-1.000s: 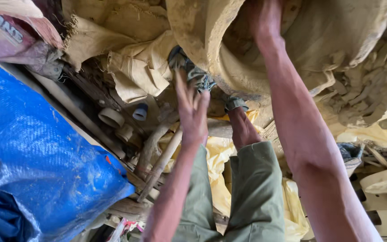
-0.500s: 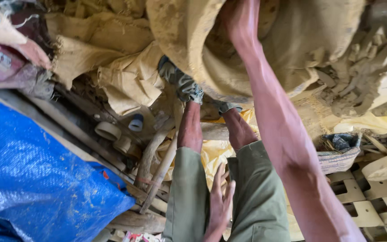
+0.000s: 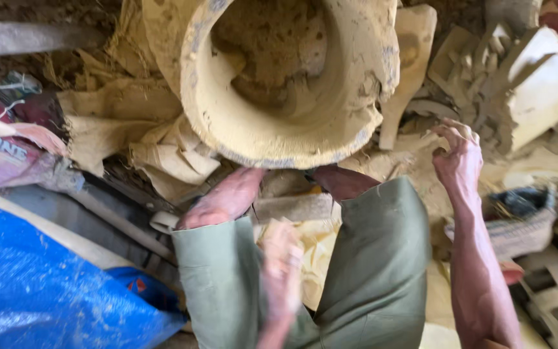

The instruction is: The person shapes the base of a clay vessel by hitting the exterior with a wooden paddle while supporting the interior by hand, then uses the paddle to compress and smooth the rim.

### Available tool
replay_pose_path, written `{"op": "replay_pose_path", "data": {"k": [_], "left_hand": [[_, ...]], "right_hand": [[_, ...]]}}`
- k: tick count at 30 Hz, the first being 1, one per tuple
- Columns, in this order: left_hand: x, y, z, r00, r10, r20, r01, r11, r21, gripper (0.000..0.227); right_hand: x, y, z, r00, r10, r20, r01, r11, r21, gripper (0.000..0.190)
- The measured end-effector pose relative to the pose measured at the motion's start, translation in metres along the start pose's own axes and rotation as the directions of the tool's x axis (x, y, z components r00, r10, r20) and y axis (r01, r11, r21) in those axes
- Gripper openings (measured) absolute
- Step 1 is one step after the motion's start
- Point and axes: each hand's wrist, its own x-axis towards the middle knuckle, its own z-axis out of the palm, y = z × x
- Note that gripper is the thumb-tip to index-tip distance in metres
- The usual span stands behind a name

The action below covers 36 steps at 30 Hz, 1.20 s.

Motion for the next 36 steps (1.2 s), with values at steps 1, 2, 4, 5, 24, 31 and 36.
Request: {"op": "replay_pose_path", "data": {"k": [1, 2, 4, 5, 24, 31, 36], "left_hand": [[0.04, 0.02, -0.012, 0.972, 0.23, -0.042, -0.23, 0.973, 0.001, 0.069], [0.08, 0.04, -0.021, 0.916, 0.386, -0.109, -0.399, 0.905, -0.148, 0.086], [0.157, 0.088, -0.047, 0.825, 0.545, -0.149, -0.542, 0.838, 0.064, 0.093], [0.176, 0.11, -0.055, 0.787, 0.615, -0.054, -0.615, 0.789, 0.018, 0.089], [0.293, 0.129, -0.043, 0.392, 0.877, 0.278, -0.917, 0.347, 0.198, 0.074], [0.324, 0.125, -0.052, 0.173, 0.935, 0.31, -0.984, 0.151, 0.092, 0.08], [0.34, 0.114, -0.054, 0.119, 0.936, 0.33, -0.993, 0.108, 0.053, 0.08]], "right_hand": [[-0.012, 0.029, 0.039, 0.972, 0.192, 0.139, -0.213, 0.965, 0.155, 0.042], [-0.035, 0.054, 0.077, 0.881, 0.348, 0.321, -0.437, 0.857, 0.271, 0.038], [-0.077, 0.091, 0.154, 0.855, 0.378, 0.355, -0.48, 0.835, 0.267, 0.038], [-0.099, 0.099, 0.187, 0.832, 0.399, 0.386, -0.509, 0.825, 0.246, 0.039], [0.039, 0.04, 0.291, 0.941, 0.329, -0.083, -0.141, 0.601, 0.787, 0.054], [-0.084, -0.013, 0.168, 0.957, 0.187, -0.22, 0.092, 0.526, 0.846, 0.059], [-0.154, -0.033, 0.109, 0.896, 0.21, -0.392, 0.164, 0.663, 0.73, 0.064]]}}
